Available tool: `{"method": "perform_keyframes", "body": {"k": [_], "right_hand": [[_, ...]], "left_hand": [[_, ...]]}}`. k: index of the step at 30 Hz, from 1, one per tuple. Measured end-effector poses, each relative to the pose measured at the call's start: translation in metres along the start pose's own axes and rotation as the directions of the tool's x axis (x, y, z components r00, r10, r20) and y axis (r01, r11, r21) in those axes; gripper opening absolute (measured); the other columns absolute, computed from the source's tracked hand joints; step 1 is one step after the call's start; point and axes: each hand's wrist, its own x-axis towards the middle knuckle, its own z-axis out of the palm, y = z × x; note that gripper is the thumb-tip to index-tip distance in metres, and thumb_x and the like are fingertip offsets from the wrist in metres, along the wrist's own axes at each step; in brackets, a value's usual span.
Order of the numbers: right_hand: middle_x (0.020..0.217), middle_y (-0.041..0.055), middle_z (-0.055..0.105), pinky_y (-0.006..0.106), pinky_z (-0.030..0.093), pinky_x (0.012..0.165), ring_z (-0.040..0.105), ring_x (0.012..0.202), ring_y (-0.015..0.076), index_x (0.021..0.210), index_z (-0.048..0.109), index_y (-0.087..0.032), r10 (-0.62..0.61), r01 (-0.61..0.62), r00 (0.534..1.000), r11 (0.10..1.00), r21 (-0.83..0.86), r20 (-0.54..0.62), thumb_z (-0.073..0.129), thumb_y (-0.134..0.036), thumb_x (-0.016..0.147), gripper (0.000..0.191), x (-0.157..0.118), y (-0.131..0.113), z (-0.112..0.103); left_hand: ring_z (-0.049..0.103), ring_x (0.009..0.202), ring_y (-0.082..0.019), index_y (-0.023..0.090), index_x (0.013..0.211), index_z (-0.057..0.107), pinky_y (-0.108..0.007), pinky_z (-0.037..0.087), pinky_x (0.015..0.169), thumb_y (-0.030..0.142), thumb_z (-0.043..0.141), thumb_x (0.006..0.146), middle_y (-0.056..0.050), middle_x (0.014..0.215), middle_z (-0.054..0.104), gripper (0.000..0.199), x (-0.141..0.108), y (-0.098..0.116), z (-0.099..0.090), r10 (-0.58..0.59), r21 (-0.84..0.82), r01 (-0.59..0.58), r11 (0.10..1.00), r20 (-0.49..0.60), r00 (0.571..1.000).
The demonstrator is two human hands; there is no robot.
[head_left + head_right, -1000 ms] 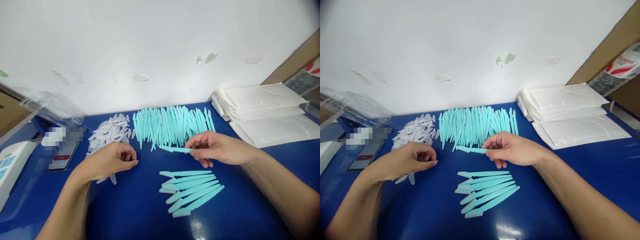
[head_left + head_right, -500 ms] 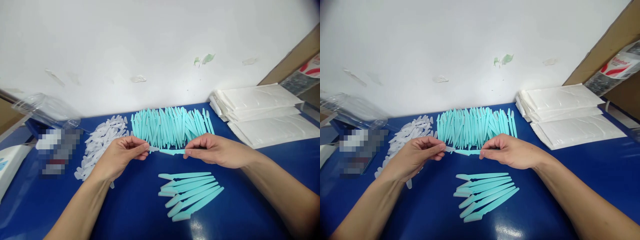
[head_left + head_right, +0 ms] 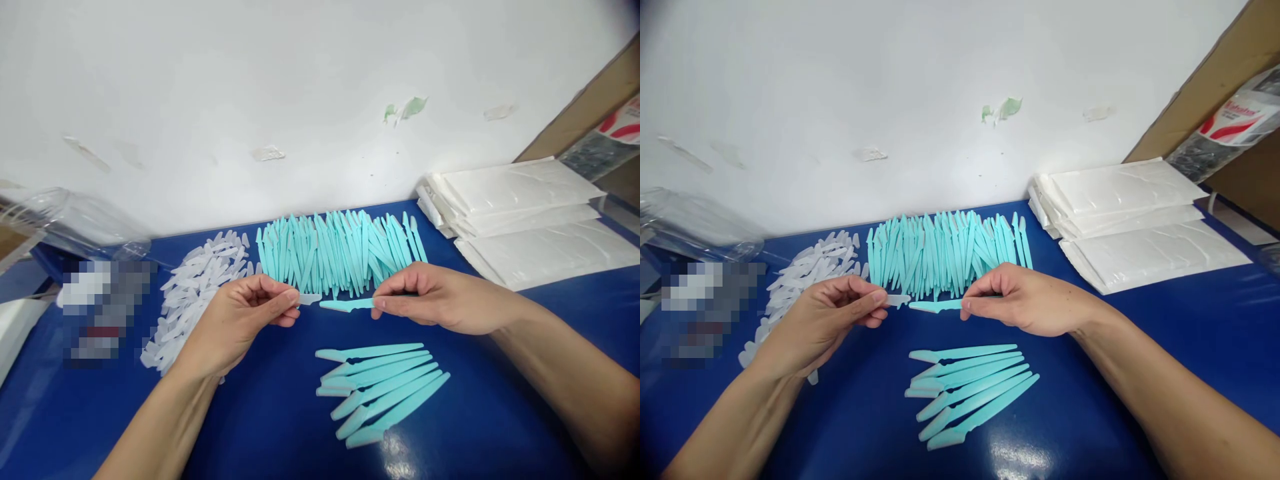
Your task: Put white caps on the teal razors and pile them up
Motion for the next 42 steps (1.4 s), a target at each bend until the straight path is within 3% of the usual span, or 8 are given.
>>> {"method": "perform_keyframes", "body": {"k": [13, 16, 20, 22, 25, 29, 34, 42], "right_hand": [[0.057, -0.0088, 0.037, 0.026, 0.015, 0.046, 0.024, 0.051, 0.0088, 0.098, 0.083, -0.018, 0.026, -0.027, 0.999, 0.999, 0.045, 0.021, 0.076, -0.047, 0.092, 0.03, -0.001, -0.003, 0.005], [0.056, -0.0092, 0.036, 0.026, 0.015, 0.046, 0.024, 0.051, 0.0087, 0.098, 0.083, -0.019, 0.026, -0.028, 0.999, 0.998, 0.062, 0.035, 0.077, -0.047, 0.092, 0.03, 0.001, -0.001, 0.005], [0.055, -0.0099, 0.034, 0.026, 0.014, 0.044, 0.022, 0.049, 0.0079, 0.098, 0.083, -0.018, -0.004, -0.001, 0.998, 0.997, 0.078, 0.063, 0.078, -0.048, 0.092, 0.032, 0.001, 0.001, 0.0], [0.054, -0.0106, 0.032, 0.026, 0.015, 0.044, 0.021, 0.048, 0.0075, 0.096, 0.081, -0.016, -0.019, 0.014, 0.999, 0.994, 0.108, 0.047, 0.078, -0.051, 0.092, 0.036, 0.001, 0.003, -0.004], [0.053, -0.0111, 0.031, 0.026, 0.016, 0.043, 0.021, 0.048, 0.0072, 0.095, 0.08, -0.015, -0.033, 0.03, 0.999, 0.992, 0.123, 0.023, 0.077, -0.056, 0.092, 0.041, -0.001, 0.003, -0.008], [0.054, -0.0108, 0.03, 0.026, 0.014, 0.043, 0.02, 0.048, 0.0071, 0.096, 0.082, -0.016, -0.025, 0.023, 0.999, 0.997, 0.074, 0.026, 0.076, -0.056, 0.093, 0.041, -0.004, 0.003, -0.008], [0.054, -0.0108, 0.031, 0.026, 0.014, 0.043, 0.021, 0.048, 0.007, 0.096, 0.082, -0.017, -0.008, 0.006, 1.0, 0.997, 0.083, 0.029, 0.078, -0.053, 0.093, 0.036, -0.003, 0.003, -0.007], [0.054, -0.0112, 0.031, 0.025, 0.014, 0.043, 0.021, 0.047, 0.0071, 0.097, 0.082, -0.015, -0.007, 0.005, 0.999, 0.997, 0.078, 0.038, 0.076, -0.057, 0.093, 0.043, -0.005, 0.003, -0.008]], "left_hand": [[0.074, 0.067, -0.01, 0.018, 0.08, 0.077, -0.018, 0.063, 0.064, 0.035, 0.094, 0.082, 0.0, 0.078, 0.079, 0.024, -0.003, -0.011, 0.026, -0.041, 0.01, 0.04, 0.999, 0.167, 0.985], [0.072, 0.069, -0.01, 0.022, 0.09, 0.083, -0.018, 0.06, 0.065, 0.03, 0.089, 0.087, 0.001, 0.078, 0.077, 0.011, -0.006, -0.009, 0.025, 0.073, 0.134, -0.103, 0.986, 0.212, 0.975], [0.068, 0.069, -0.01, 0.025, 0.098, 0.088, -0.017, 0.054, 0.06, 0.022, 0.085, 0.09, -0.001, 0.082, 0.078, 0.01, -0.009, -0.002, 0.011, 0.291, 0.304, -0.369, 0.878, 0.274, 0.917], [0.069, 0.067, -0.011, 0.023, 0.092, 0.087, -0.019, 0.056, 0.062, 0.026, 0.084, 0.092, -0.001, 0.078, 0.077, 0.004, -0.008, 0.002, 0.001, 0.289, 0.313, -0.347, 0.884, 0.217, 0.932], [0.069, 0.064, -0.011, 0.02, 0.086, 0.081, -0.02, 0.059, 0.062, 0.036, 0.082, 0.095, -0.001, 0.074, 0.075, 0.019, -0.004, 0.003, -0.005, 0.173, 0.238, -0.198, 0.951, 0.12, 0.978], [0.072, 0.064, -0.013, 0.019, 0.095, 0.076, -0.021, 0.06, 0.059, 0.042, 0.082, 0.095, 0.0, 0.076, 0.077, 0.023, -0.002, -0.002, 0.003, 0.05, 0.114, -0.065, 0.991, 0.133, 0.99], [0.073, 0.064, -0.013, 0.017, 0.087, 0.07, -0.022, 0.063, 0.062, 0.042, 0.082, 0.094, -0.001, 0.075, 0.078, 0.028, -0.007, -0.003, 0.013, 0.1, 0.108, -0.113, 0.988, 0.12, 0.988], [0.074, 0.066, -0.013, 0.018, 0.088, 0.068, -0.023, 0.064, 0.065, 0.04, 0.079, 0.098, 0.0, 0.077, 0.079, 0.026, -0.008, -0.003, 0.012, 0.142, 0.147, -0.161, 0.976, 0.131, 0.981]]}}
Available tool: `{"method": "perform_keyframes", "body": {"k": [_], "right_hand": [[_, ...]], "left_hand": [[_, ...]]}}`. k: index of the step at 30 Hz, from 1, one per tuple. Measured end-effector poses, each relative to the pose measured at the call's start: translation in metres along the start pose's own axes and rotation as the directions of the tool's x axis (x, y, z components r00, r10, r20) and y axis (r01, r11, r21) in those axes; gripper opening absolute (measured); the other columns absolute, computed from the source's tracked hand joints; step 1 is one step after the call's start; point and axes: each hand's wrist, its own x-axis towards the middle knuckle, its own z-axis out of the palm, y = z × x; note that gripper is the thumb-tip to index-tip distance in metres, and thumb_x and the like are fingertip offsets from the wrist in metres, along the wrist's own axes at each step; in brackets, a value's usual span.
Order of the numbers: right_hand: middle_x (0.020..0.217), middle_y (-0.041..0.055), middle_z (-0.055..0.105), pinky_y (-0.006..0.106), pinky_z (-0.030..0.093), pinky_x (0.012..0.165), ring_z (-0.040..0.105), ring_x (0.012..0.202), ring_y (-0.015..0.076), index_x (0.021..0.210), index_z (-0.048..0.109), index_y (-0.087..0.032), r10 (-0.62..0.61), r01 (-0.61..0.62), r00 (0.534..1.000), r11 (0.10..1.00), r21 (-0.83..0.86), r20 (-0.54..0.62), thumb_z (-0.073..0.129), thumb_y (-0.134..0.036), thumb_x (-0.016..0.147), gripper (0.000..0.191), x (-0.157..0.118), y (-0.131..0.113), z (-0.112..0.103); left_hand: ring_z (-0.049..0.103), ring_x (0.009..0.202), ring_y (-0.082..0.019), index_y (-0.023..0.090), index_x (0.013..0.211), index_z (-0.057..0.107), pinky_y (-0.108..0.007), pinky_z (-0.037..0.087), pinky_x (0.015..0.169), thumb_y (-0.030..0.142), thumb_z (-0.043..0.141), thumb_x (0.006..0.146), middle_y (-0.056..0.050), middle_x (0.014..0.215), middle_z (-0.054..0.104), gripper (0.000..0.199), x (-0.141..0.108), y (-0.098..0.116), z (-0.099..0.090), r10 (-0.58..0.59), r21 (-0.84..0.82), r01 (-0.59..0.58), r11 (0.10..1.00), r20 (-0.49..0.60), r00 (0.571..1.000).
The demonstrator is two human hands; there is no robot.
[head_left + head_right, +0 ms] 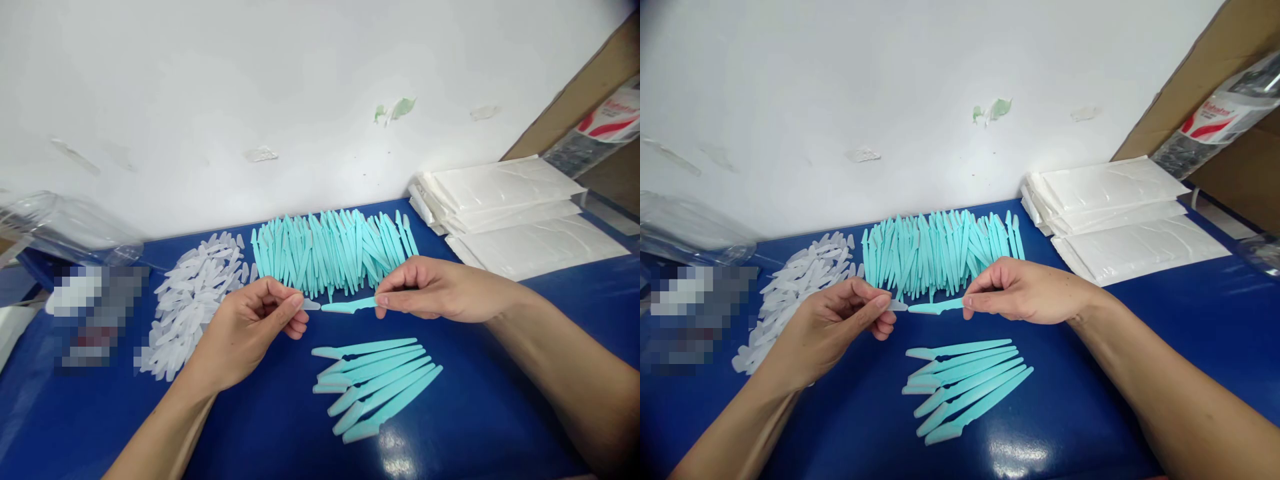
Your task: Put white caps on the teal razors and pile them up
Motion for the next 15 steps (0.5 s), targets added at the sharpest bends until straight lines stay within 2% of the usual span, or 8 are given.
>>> {"method": "perform_keyframes", "body": {"k": [8, 10, 12, 15], "right_hand": [[0.054, -0.0096, 0.035, 0.026, 0.016, 0.044, 0.024, 0.048, 0.0084, 0.098, 0.082, -0.017, 0.045, -0.044, 0.999, 0.996, -0.082, 0.008, 0.075, -0.052, 0.093, 0.036, 0.004, -0.003, 0.009], [0.057, -0.0078, 0.041, 0.026, 0.022, 0.046, 0.031, 0.05, 0.0095, 0.099, 0.081, -0.018, 0.051, -0.049, 0.999, 0.989, -0.139, 0.007, 0.072, -0.051, 0.095, 0.034, 0.003, -0.006, 0.014], [0.064, -0.0049, 0.048, 0.027, 0.029, 0.052, 0.039, 0.056, 0.011, 0.088, 0.078, -0.019, -0.018, 0.017, 1.0, 0.968, -0.251, 0.002, 0.068, -0.047, 0.098, 0.032, 0.002, -0.008, 0.019], [0.07, -0.0024, 0.054, 0.03, 0.034, 0.062, 0.045, 0.064, 0.012, 0.069, 0.067, -0.019, -0.145, 0.127, 0.989, 0.868, -0.48, 0.0, 0.061, -0.04, 0.103, 0.04, 0.0, -0.01, 0.029]], "left_hand": [[0.072, 0.071, -0.014, 0.019, 0.094, 0.071, -0.027, 0.062, 0.069, 0.041, 0.072, 0.102, -0.001, 0.081, 0.078, 0.024, -0.006, -0.006, 0.028, -0.01, 0.046, 0.005, 0.999, 0.109, 0.994], [0.07, 0.071, -0.014, 0.021, 0.099, 0.075, -0.026, 0.058, 0.067, 0.043, 0.07, 0.103, -0.001, 0.082, 0.077, 0.023, -0.006, -0.006, 0.026, -0.024, 0.154, 0.0, 0.988, 0.154, 0.988], [0.067, 0.071, -0.014, 0.023, 0.101, 0.079, -0.025, 0.051, 0.062, 0.043, 0.067, 0.104, 0.0, 0.082, 0.077, 0.023, -0.007, -0.004, 0.021, -0.025, 0.327, -0.046, 0.944, 0.209, 0.978], [0.064, 0.071, -0.014, 0.025, 0.099, 0.082, -0.026, 0.044, 0.059, 0.039, 0.064, 0.105, 0.001, 0.083, 0.077, 0.023, -0.007, 0.002, 0.015, -0.006, 0.509, -0.145, 0.849, 0.284, 0.959]]}}
